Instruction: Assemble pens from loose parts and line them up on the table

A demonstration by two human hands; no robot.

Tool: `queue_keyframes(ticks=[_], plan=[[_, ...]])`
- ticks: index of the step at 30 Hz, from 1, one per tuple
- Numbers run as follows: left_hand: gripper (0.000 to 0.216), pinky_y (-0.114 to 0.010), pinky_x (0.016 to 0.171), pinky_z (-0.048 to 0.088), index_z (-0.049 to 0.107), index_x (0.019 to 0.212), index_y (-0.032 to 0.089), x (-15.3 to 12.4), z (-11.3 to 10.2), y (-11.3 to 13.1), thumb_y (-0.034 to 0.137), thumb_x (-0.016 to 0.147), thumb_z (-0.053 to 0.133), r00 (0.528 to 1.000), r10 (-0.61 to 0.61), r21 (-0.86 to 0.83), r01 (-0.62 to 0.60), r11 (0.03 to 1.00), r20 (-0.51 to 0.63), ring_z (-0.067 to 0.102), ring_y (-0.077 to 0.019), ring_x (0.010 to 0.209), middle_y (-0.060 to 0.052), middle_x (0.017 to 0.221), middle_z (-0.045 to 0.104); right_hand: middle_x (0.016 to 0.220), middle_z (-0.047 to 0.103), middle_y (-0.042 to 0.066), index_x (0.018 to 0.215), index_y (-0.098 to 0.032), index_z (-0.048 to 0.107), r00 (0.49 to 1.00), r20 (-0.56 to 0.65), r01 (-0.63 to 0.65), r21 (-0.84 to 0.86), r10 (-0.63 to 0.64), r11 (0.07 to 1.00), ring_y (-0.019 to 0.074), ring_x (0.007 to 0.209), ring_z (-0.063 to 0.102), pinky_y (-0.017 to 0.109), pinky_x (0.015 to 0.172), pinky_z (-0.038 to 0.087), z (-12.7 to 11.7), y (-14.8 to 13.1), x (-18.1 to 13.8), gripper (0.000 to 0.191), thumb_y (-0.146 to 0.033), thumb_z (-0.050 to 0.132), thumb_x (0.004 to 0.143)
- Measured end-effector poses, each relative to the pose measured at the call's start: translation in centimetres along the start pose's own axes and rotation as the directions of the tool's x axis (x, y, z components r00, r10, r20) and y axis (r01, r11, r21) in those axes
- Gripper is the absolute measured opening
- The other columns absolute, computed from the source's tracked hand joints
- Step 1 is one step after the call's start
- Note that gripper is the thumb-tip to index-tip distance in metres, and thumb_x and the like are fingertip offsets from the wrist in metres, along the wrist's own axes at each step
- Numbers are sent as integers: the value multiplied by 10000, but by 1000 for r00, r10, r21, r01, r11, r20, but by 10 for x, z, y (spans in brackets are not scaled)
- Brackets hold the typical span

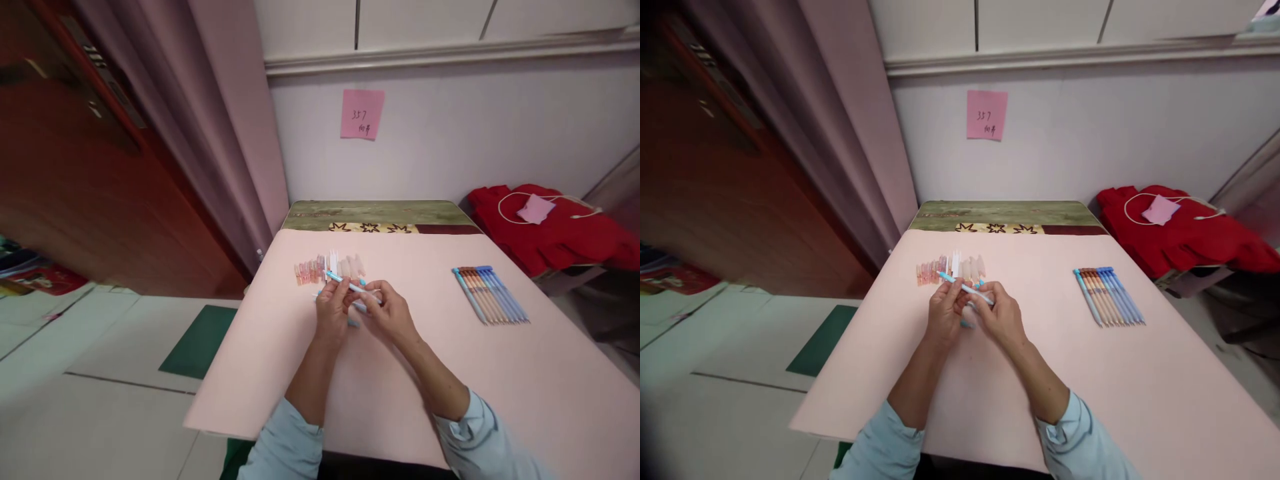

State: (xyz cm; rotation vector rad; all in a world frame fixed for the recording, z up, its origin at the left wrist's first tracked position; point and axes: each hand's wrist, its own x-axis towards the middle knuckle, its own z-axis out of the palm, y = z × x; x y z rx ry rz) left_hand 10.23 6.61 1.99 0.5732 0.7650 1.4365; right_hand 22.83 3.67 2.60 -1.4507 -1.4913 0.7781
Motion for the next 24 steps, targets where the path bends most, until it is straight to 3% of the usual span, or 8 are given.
queue_keyframes(ticks=[2, 5, 8, 13, 18, 24], plan=[[261, -201, 678, 530, 661, 830, 128, 2, -1, -1, 322, 717, 795, 1000, 2, 4, -2, 1000, -18, 669, -104, 712, -39, 809, 714, 637, 632, -42, 920, -224, 609, 1000, -24, 2, -75, -4, 997, 128, 530, 522, 226, 535, 381, -4, 0, 1, 303, -506, 637, 814], [273, -190, 627, 508, 671, 818, 126, 3, -5, -2, 328, 696, 807, 999, -13, 33, 14, 999, -34, 643, -85, 632, -44, 806, 724, 666, 668, -22, 830, -232, 640, 1000, -27, 3, -126, -7, 992, 135, 548, 550, 233, 558, 400, -7, 0, 0, 241, -473, 627, 823], [277, -187, 589, 478, 680, 813, 126, 3, -10, -3, 347, 697, 802, 999, -27, 58, 29, 998, -27, 611, -68, 577, -54, 817, 736, 639, 682, 1, 740, -229, 647, 1000, 25, -7, -60, 8, 998, 143, 542, 585, 240, 565, 425, -7, 0, -1, 345, -510, 522, 896], [281, -219, 659, 499, 679, 816, 133, 0, -13, -3, 348, 688, 807, 999, -32, 51, 34, 998, -43, 642, -97, 637, -59, 821, 742, 578, 655, 12, 662, -222, 643, 994, 103, -44, 11, 42, 999, 145, 519, 594, 246, 573, 448, -4, 1, -2, 508, -561, 399, 949], [279, -232, 615, 503, 675, 833, 131, -2, -12, -1, 347, 703, 795, 998, -35, 65, 38, 997, -46, 659, -126, 663, -73, 855, 745, 662, 654, -24, 882, -233, 673, 1000, -10, 18, -96, -19, 995, 137, 588, 572, 233, 579, 422, -2, 0, -3, 294, -518, 640, 819], [317, -277, 728, 531, 688, 866, 141, -4, -10, 1, 389, 701, 795, 1000, -18, -14, 18, 1000, -12, 699, -173, 787, -73, 840, 744, 735, 685, -5, 849, -235, 663, 989, -87, 112, -126, -123, 986, 143, 650, 576, 250, 653, 443, 4, -2, -6, 253, -482, 609, 854]])
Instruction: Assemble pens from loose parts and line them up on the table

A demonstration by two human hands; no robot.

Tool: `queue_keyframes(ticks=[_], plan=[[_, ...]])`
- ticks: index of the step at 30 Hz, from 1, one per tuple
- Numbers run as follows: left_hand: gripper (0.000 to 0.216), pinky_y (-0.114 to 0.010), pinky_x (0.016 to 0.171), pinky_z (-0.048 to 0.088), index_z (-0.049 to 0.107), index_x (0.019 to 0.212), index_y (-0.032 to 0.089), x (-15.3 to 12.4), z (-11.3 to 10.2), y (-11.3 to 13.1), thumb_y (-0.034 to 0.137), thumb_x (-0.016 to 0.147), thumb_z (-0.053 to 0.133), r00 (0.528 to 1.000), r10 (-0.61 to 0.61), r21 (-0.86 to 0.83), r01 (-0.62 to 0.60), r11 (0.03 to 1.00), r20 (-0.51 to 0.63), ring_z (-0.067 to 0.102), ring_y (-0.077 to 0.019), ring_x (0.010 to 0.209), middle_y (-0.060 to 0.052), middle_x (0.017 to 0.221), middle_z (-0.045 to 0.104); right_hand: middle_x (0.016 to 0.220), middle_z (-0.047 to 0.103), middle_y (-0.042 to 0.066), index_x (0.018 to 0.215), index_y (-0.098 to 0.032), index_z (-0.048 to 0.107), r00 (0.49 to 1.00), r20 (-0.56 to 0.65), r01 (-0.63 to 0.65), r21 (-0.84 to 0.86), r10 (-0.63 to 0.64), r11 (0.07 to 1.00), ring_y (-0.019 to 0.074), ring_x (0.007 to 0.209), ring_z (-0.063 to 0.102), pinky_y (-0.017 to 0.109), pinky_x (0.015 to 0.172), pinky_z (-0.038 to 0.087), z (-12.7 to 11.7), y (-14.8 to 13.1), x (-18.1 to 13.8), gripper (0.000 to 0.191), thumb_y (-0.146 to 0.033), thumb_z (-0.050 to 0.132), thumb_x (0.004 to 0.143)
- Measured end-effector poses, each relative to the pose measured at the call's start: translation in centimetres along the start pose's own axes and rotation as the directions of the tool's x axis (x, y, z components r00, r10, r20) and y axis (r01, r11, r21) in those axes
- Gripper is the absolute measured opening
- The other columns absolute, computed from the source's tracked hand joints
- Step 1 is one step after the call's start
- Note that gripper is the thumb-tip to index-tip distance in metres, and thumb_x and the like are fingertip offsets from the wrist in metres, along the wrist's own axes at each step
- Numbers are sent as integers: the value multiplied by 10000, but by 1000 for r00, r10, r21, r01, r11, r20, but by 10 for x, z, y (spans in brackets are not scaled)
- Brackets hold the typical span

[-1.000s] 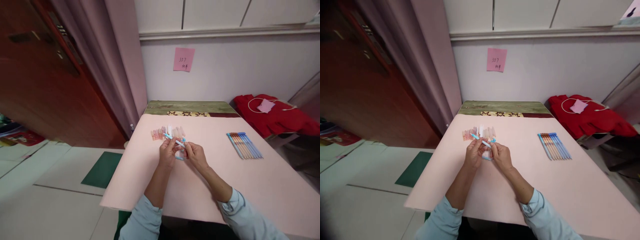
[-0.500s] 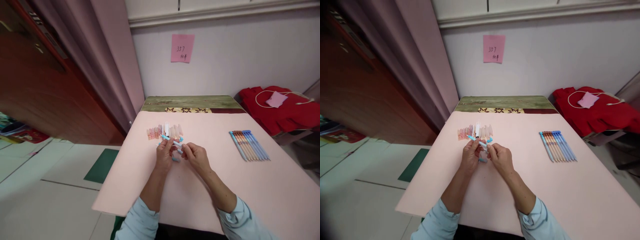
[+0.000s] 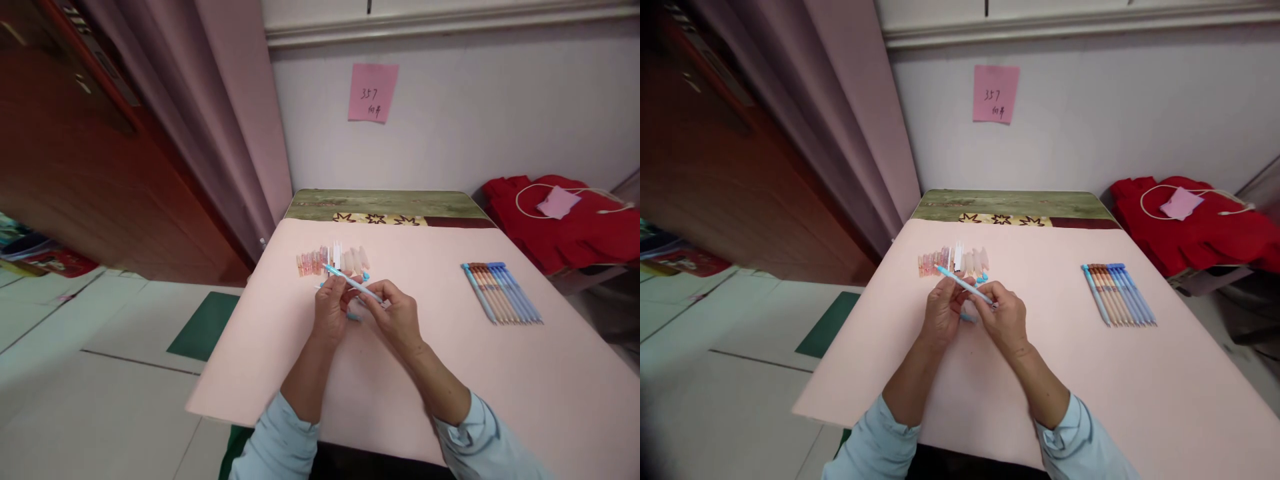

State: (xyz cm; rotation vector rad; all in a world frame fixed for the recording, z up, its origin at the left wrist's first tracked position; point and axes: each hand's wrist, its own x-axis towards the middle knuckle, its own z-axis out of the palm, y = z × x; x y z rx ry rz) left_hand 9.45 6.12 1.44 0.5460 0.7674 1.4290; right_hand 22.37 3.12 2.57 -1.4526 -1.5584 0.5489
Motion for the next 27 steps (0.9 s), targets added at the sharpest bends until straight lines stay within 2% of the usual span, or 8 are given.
queue_keyframes(ticks=[3, 6, 9, 15, 18, 22, 24, 27], plan=[[284, -285, 737, 531, 700, 840, 142, -1, -1, 0, 360, 692, 806, 999, -24, -7, 24, 1000, 32, 699, -181, 804, -75, 851, 745, 739, 696, -1, 840, -238, 665, 999, -48, 25, -28, -26, 999, 153, 665, 584, 263, 682, 451, 3, 0, -2, 244, -478, 623, 848], [226, -278, 722, 526, 714, 796, 143, -2, -2, 0, 318, 689, 809, 998, -31, -3, 31, 1000, 59, 690, -166, 763, -68, 864, 747, 735, 699, 4, 842, -244, 681, 999, -31, 35, -53, -37, 998, 163, 674, 593, 270, 692, 451, 3, 0, -3, 235, -470, 617, 855], [202, -279, 726, 521, 720, 787, 148, -2, -3, 2, 317, 706, 796, 997, -30, 7, 29, 1000, 74, 680, -157, 739, -67, 858, 750, 659, 667, -2, 830, -240, 689, 998, 58, 11, 14, -12, 1000, 153, 620, 587, 253, 638, 445, 1, -1, -3, 251, -454, 571, 887], [198, -276, 712, 508, 715, 806, 141, -4, -4, 3, 313, 731, 779, 994, -16, 29, 13, 1000, 106, 653, -141, 705, -77, 857, 746, 532, 580, -20, 754, -205, 652, 961, 266, -161, 304, 79, 939, 129, 485, 512, 240, 522, 424, 0, 1, -1, 369, -504, 504, 911], [191, -271, 690, 505, 715, 800, 143, -4, -3, 1, 315, 738, 771, 994, -22, 42, 18, 999, 105, 648, -137, 684, -72, 844, 744, 533, 591, -17, 767, -196, 657, 945, 313, -207, 334, 99, 920, 133, 487, 522, 242, 521, 429, 2, 2, -1, 377, -515, 510, 905], [197, -261, 712, 516, 698, 776, 142, -2, -2, 4, 313, 725, 780, 1000, 10, 12, -11, 1000, 23, 670, -143, 726, -57, 815, 737, 683, 686, 11, 861, -206, 707, 977, 194, -126, 178, 90, 976, 156, 621, 610, 242, 590, 450, -3, 5, 2, 347, -515, 552, 884], [225, -264, 735, 527, 686, 794, 145, 1, -5, 8, 330, 714, 786, 998, 36, -35, -37, 999, -47, 680, -145, 746, -50, 811, 734, 790, 722, 20, 963, -224, 720, 996, 42, -86, 60, 84, 994, 169, 718, 646, 254, 656, 463, -9, 11, 6, 344, -494, 513, 911], [304, -240, 663, 528, 683, 873, 145, 3, -11, 15, 357, 689, 800, 993, 12, -91, -23, 996, -121, 665, -125, 685, -31, 774, 718, 924, 735, 35, 994, -232, 723, 985, -169, -56, -134, 33, 989, 183, 814, 657, 284, 729, 464, -14, 24, 14, 317, -419, 475, 934]])
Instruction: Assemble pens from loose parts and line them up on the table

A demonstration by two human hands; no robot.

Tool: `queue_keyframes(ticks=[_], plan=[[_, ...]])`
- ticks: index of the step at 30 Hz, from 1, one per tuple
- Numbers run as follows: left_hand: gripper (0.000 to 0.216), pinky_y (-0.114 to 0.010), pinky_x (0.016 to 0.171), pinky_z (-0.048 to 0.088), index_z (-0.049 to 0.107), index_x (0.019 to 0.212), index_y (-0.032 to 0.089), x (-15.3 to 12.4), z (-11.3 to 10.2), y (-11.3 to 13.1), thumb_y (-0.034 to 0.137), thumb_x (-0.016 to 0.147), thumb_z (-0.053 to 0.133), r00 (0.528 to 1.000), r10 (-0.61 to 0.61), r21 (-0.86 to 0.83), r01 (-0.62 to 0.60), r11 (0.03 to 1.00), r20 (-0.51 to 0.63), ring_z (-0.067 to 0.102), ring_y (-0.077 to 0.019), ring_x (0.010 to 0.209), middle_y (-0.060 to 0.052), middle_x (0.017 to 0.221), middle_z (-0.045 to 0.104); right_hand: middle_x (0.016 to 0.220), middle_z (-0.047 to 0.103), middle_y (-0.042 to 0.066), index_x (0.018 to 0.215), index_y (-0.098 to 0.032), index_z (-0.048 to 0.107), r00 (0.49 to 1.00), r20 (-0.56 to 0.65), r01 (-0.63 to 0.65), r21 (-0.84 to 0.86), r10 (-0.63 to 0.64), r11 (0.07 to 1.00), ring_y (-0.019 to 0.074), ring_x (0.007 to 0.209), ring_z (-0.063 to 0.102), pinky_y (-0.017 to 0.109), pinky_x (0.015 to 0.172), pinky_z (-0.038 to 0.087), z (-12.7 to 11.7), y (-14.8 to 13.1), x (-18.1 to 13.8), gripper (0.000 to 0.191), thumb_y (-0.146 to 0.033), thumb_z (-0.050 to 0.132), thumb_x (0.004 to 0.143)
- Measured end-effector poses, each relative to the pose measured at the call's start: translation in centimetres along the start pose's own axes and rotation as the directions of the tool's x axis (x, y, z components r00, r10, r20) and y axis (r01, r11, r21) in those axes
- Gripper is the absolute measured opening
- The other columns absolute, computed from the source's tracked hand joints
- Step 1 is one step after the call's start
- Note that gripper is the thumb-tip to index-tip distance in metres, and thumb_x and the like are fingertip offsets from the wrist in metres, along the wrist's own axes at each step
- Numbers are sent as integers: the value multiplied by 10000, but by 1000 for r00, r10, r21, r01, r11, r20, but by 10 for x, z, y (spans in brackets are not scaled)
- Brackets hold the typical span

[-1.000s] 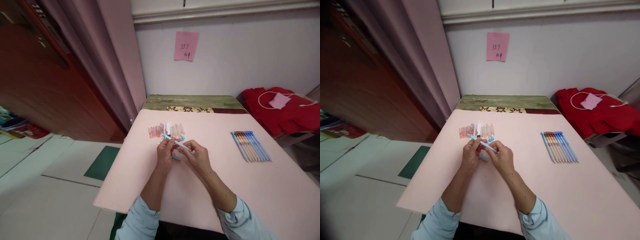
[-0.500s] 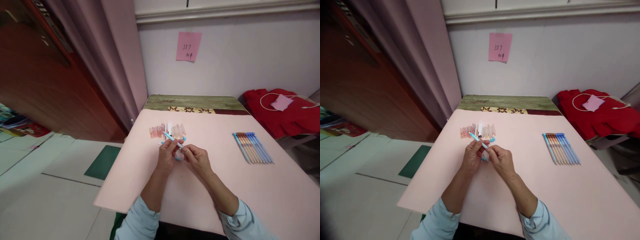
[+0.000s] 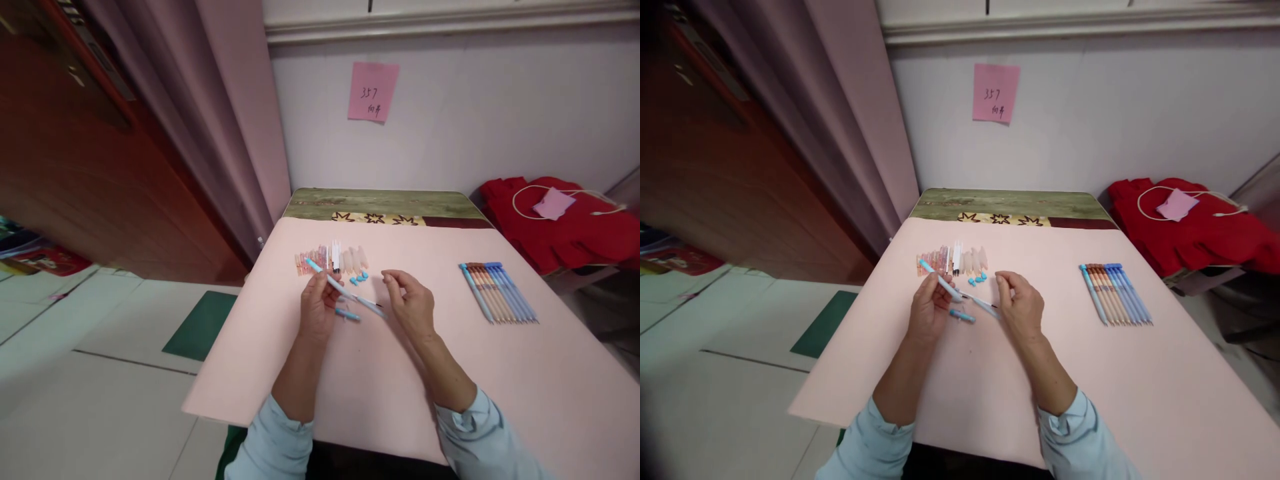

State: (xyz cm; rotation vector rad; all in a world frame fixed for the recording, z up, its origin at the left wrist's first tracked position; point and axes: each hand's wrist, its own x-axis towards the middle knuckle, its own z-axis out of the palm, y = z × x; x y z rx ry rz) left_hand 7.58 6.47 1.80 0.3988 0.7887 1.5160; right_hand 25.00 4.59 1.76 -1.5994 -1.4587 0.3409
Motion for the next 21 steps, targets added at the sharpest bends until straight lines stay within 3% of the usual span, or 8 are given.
queue_keyframes(ticks=[3, 5, 10, 15, 21], plan=[[392, -207, 550, 482, 674, 962, 125, 0, -2, 5, 383, 692, 795, 998, -54, 2, 54, 999, 22, 608, -96, 586, -17, 724, 683, 1001, 719, 43, 1004, -234, 728, 994, 0, 108, -137, -109, 985, 187, 884, 642, 292, 758, 454, 5, 12, 8, 269, -322, 485, 930], [410, -191, 484, 428, 656, 995, 125, -1, -1, 7, 386, 706, 786, 996, -70, 14, 69, 998, 62, 546, -74, 521, -5, 698, 656, 1018, 703, 49, 1069, -242, 720, 974, 97, 217, -173, -203, 961, 187, 921, 623, 289, 770, 444, 11, 16, 11, 285, -263, 466, 943], [382, -159, 406, 293, 615, 966, 139, -3, 0, 8, 377, 717, 779, 989, -82, -5, 83, 997, 119, 433, -37, 455, 24, 660, 593, 1039, 660, 66, 1259, -289, 644, 861, 355, 469, -280, -363, 838, 205, 931, 565, 311, 773, 379, 24, 17, 17, 376, -169, 474, 945], [367, -153, 385, 238, 611, 1004, 136, -2, -1, 7, 373, 759, 747, 974, -119, -6, 122, 992, 192, 391, -26, 434, 36, 643, 556, 982, 651, 74, 1278, -304, 625, 842, 437, 491, -374, -317, 787, 208, 876, 544, 323, 748, 317, 29, 15, 21, 358, -208, 484, 964], [335, -152, 377, 214, 618, 999, 135, -2, -2, 5, 371, 787, 724, 966, -135, 9, 136, 991, 219, 379, -25, 433, 31, 640, 549, 963, 649, 62, 1058, -254, 704, 876, 381, 434, -353, -296, 829, 205, 911, 544, 318, 788, 312, 30, 16, 20, 243, -325, 484, 982]])
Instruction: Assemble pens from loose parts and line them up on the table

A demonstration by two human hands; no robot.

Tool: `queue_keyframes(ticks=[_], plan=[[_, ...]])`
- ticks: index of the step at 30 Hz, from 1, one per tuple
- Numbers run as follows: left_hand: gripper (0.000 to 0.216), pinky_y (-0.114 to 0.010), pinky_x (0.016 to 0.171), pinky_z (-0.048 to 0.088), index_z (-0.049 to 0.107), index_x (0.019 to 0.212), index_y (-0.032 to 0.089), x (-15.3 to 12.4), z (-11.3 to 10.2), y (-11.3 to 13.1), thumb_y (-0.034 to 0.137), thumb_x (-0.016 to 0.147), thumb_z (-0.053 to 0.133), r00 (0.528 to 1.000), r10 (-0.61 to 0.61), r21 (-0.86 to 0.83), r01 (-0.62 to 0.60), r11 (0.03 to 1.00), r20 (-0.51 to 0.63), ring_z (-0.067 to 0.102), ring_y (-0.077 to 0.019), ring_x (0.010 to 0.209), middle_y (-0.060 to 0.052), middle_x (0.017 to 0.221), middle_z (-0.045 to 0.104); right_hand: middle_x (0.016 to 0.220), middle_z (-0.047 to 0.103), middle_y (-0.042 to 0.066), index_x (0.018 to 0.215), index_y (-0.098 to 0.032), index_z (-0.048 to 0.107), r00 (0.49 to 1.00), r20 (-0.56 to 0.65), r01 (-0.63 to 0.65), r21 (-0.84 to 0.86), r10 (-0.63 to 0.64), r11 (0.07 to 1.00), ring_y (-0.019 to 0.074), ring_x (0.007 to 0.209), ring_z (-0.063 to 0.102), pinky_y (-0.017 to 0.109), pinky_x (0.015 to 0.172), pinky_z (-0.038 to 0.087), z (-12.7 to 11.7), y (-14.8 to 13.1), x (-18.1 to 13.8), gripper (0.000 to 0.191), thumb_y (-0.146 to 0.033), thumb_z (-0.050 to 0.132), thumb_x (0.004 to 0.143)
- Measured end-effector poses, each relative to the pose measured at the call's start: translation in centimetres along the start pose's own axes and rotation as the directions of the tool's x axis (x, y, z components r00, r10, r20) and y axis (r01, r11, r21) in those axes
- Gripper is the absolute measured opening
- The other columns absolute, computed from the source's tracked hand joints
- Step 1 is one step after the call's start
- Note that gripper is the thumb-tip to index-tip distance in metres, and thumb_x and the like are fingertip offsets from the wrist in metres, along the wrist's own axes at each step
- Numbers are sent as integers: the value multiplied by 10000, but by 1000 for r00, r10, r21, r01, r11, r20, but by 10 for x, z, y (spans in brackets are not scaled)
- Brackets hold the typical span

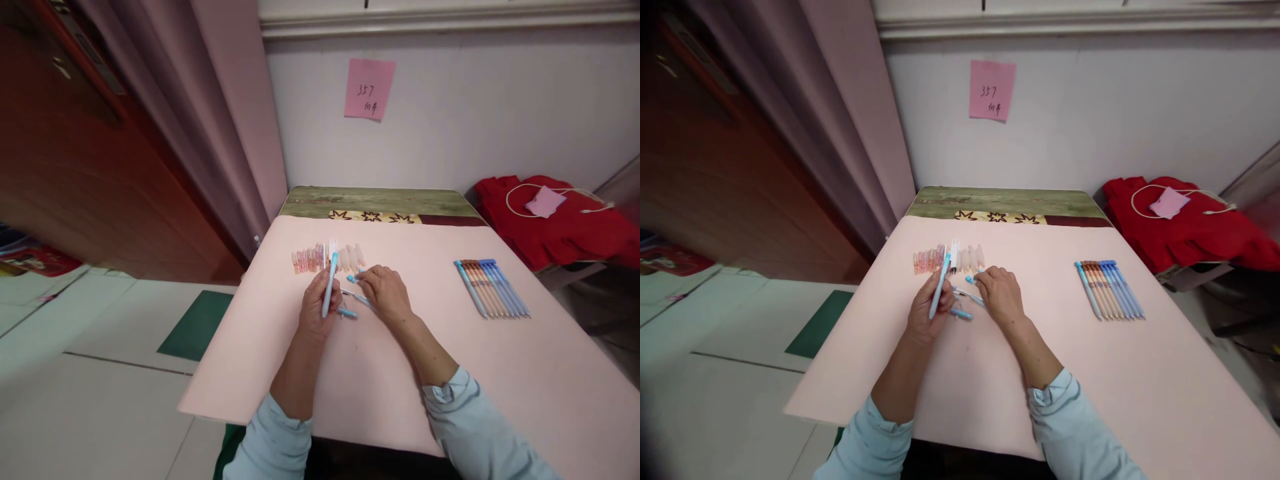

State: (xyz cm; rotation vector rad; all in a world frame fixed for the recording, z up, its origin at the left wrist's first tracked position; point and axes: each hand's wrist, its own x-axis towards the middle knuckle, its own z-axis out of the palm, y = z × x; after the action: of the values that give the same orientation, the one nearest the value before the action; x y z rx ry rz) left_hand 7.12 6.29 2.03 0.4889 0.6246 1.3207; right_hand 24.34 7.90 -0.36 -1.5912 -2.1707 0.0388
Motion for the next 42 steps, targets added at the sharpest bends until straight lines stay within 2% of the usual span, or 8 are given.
queue_keyframes(ticks=[3, 9, 23, 27, 29, 32, 36, 42], plan=[[338, -152, 379, 217, 619, 1003, 134, 0, -1, 0, 370, 785, 726, 1000, 8, -2, -8, 1000, -6, 377, -23, 432, 35, 634, 538, 990, 648, 65, 1024, -239, 700, 1000, -27, 0, 19, 1, 1000, 207, 929, 540, 315, 804, 317, 1, 0, 0, 232, -308, 484, 978], [333, -155, 375, 208, 614, 995, 132, 0, 1, 0, 364, 784, 727, 1000, 5, 3, -5, 1000, -24, 374, -24, 421, 39, 620, 535, 1010, 649, 71, 1291, -299, 605, 998, 60, 23, -64, -19, 998, 209, 886, 537, 317, 738, 299, 2, -1, -1, 347, -244, 452, 985], [420, -148, 348, 168, 631, 1023, 122, -4, 2, -6, 364, 712, 774, 993, -113, 77, 110, 991, 36, 320, -14, 378, 24, 603, 572, 905, 660, 42, 935, -227, 673, 967, 96, -234, -20, 235, 972, 176, 830, 583, 273, 662, 351, -12, -3, -8, 123, -281, 569, 898], [389, -149, 349, 186, 644, 978, 120, -9, 6, -7, 388, 723, 763, 987, -148, 150, 137, 979, 66, 339, -17, 376, 11, 593, 588, 903, 677, 41, 995, -219, 684, 944, 38, -328, 196, 327, 924, 173, 789, 594, 285, 689, 402, -16, 1, -10, 181, -285, 562, 879], [375, -151, 356, 201, 650, 966, 123, -10, 7, -8, 396, 732, 757, 983, -167, 198, 149, 969, 78, 352, -20, 377, 7, 591, 594, 902, 682, 45, 1052, -211, 690, 920, -33, -332, 463, 390, 822, 174, 779, 599, 304, 725, 445, -17, 4, -10, 250, -335, 558, 880], [360, -158, 373, 225, 655, 947, 128, -11, 8, -10, 399, 733, 757, 974, -204, 254, 175, 951, 94, 367, -25, 383, 1, 585, 599, 846, 682, 34, 1060, -202, 697, 880, -27, -232, 848, 475, 477, 166, 748, 609, 327, 756, 496, -19, 6, -9, 315, -425, 600, 860], [332, -166, 395, 233, 658, 932, 130, -11, 9, -13, 373, 731, 762, 968, -219, 290, 177, 941, 119, 376, -34, 399, -7, 572, 601, 826, 704, 25, 1037, -206, 705, 843, 118, -162, 986, 526, 38, 150, 734, 646, 330, 774, 539, -23, 2, -8, 365, -440, 738, 760], [293, -175, 402, 210, 667, 949, 135, -11, 10, -15, 335, 750, 747, 961, -244, 330, 189, 925, 133, 374, -39, 403, -8, 568, 605, 832, 724, 22, 997, -209, 742, 849, 161, -162, 986, 504, -42, 114, 715, 640, 274, 750, 545, -26, -2, -8, 340, -431, 771, 741]])
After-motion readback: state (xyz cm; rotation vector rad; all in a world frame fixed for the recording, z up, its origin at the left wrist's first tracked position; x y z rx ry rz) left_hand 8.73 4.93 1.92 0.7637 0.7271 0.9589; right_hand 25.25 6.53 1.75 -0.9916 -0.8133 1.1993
